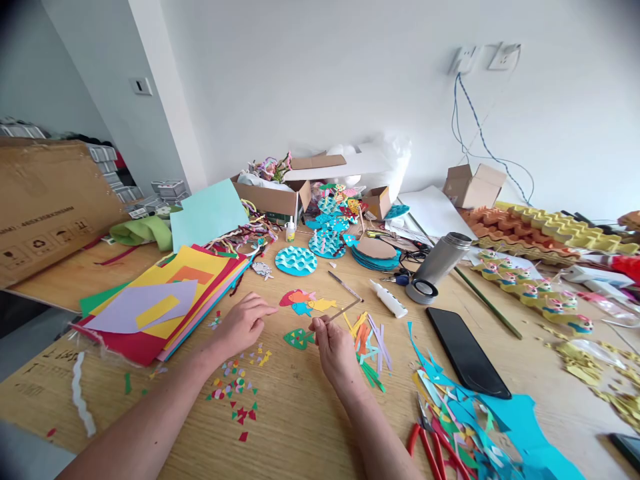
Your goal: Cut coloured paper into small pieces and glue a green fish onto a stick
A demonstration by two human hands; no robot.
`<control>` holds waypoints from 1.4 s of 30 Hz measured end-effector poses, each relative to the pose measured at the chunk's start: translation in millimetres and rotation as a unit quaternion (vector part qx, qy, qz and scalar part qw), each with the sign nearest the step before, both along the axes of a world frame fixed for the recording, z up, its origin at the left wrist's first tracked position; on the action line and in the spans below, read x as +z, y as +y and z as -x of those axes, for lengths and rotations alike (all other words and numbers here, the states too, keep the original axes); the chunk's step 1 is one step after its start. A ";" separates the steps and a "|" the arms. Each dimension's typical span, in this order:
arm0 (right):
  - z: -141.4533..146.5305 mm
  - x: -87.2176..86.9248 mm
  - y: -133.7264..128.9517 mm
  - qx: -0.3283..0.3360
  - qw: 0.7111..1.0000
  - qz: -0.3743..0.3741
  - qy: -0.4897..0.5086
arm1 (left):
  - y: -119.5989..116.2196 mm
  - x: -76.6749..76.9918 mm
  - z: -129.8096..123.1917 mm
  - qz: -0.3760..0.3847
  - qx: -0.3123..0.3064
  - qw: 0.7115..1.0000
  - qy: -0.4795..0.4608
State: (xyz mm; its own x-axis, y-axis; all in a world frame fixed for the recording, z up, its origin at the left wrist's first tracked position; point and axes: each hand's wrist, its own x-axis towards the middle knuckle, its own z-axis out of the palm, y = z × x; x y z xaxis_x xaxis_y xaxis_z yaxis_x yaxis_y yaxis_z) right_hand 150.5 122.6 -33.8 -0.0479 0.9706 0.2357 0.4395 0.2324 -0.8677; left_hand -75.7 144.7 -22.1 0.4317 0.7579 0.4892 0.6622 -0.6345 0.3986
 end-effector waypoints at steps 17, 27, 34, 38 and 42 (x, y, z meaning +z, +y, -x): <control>-0.3 -7.1 0.8 -0.012 1.000 -0.015 -0.018 | -2.1 -3.0 -2.5 0.008 -0.001 1.000 0.000; -0.1 6.0 -13.3 -0.072 0.995 -0.048 0.045 | -1.6 -3.9 -2.8 0.007 0.004 1.000 -0.004; 8.3 15.4 -27.5 0.013 0.997 -0.066 0.026 | -0.8 -0.4 -0.9 0.016 0.014 1.000 0.004; 6.4 15.6 -29.6 0.041 0.995 -0.096 -0.005 | -1.2 1.3 0.3 0.018 0.019 1.000 0.001; -1.0 13.9 -29.7 -0.054 0.994 -0.089 0.032 | -1.7 1.2 1.0 0.023 0.020 1.000 -0.003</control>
State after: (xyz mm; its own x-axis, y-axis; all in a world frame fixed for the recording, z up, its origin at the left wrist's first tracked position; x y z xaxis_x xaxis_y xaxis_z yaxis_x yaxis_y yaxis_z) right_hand 151.6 92.9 -19.9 0.0753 0.9122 0.4028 0.4154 0.3385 -0.8443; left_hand -76.7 143.0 -20.9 0.3976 0.7961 0.4563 0.6836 -0.5887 0.4314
